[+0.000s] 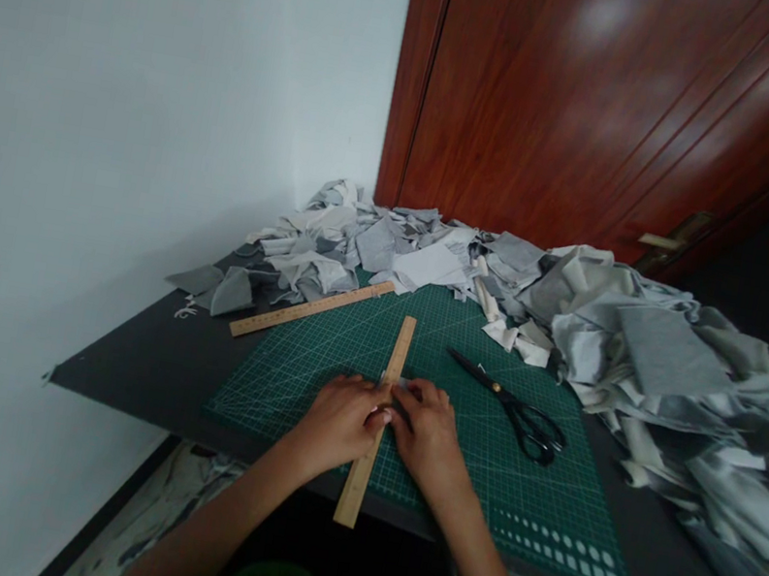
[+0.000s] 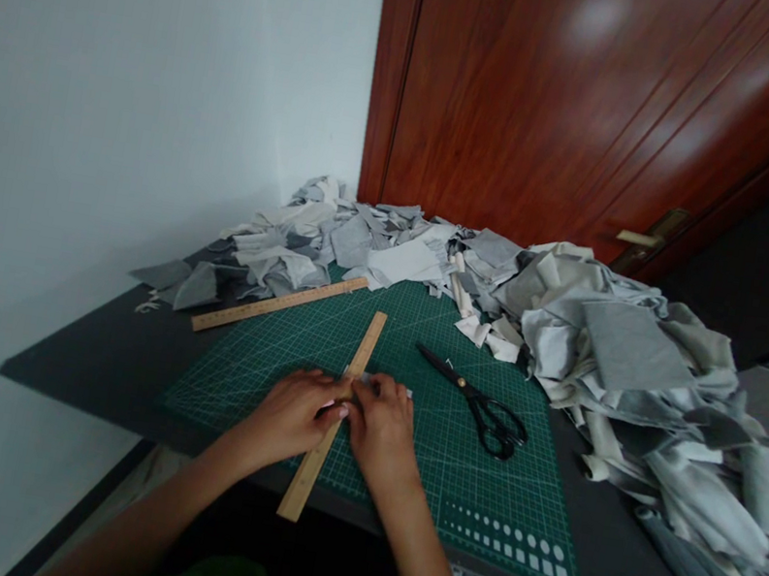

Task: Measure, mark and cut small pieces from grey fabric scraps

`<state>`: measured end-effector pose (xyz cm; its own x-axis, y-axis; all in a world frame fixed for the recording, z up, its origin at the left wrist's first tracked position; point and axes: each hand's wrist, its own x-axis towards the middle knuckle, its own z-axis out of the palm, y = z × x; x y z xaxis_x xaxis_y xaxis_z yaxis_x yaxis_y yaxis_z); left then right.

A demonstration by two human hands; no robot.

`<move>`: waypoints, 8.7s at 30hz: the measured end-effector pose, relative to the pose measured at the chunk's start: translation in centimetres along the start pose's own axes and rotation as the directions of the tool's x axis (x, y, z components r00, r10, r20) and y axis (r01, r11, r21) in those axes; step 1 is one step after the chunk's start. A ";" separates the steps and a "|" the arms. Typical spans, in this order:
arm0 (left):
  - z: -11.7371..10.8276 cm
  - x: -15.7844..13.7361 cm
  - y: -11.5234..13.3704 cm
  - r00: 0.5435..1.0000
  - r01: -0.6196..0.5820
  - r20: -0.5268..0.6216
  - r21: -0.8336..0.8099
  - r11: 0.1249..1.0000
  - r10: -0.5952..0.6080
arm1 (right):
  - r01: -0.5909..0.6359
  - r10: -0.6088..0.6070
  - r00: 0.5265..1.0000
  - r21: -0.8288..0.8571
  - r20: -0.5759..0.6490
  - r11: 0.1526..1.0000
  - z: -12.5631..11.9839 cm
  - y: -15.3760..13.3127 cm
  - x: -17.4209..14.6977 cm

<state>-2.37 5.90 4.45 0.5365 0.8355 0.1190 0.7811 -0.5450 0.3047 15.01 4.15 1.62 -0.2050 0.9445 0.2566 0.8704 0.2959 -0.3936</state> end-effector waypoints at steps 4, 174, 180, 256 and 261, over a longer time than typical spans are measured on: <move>-0.3 0.3 0.2 1.000 0.016 0.025 0.051 0.999 -0.018 | 0.003 -0.003 1.000 0.044 0.004 0.999 -0.2 0.1 0.0; 0.6 0.7 -4.3 0.976 -0.215 -0.015 0.077 0.974 0.217 | 0.226 -0.256 0.939 0.150 0.228 0.962 -4.5 -1.2 -2.2; 0.5 0.8 -4.2 0.972 -0.228 -0.032 0.108 0.968 0.232 | 0.230 -0.230 0.973 0.042 -0.023 0.972 -2.8 0.0 -1.2; 0.3 0.7 -4.0 0.979 -0.199 -0.027 0.067 0.978 0.201 | 0.089 -0.088 0.992 -0.006 0.088 0.996 -1.7 -0.6 -1.4; 0.5 0.7 -4.0 0.982 -0.179 -0.043 0.073 0.981 0.182 | 0.092 -0.091 0.992 -0.001 0.082 0.996 -1.8 -0.8 -1.3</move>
<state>-5.00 8.63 2.79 0.6556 0.7244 0.2132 0.6939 -0.6893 0.2083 15.43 2.40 3.16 -0.3196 0.9220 0.2186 0.8483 0.3812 -0.3675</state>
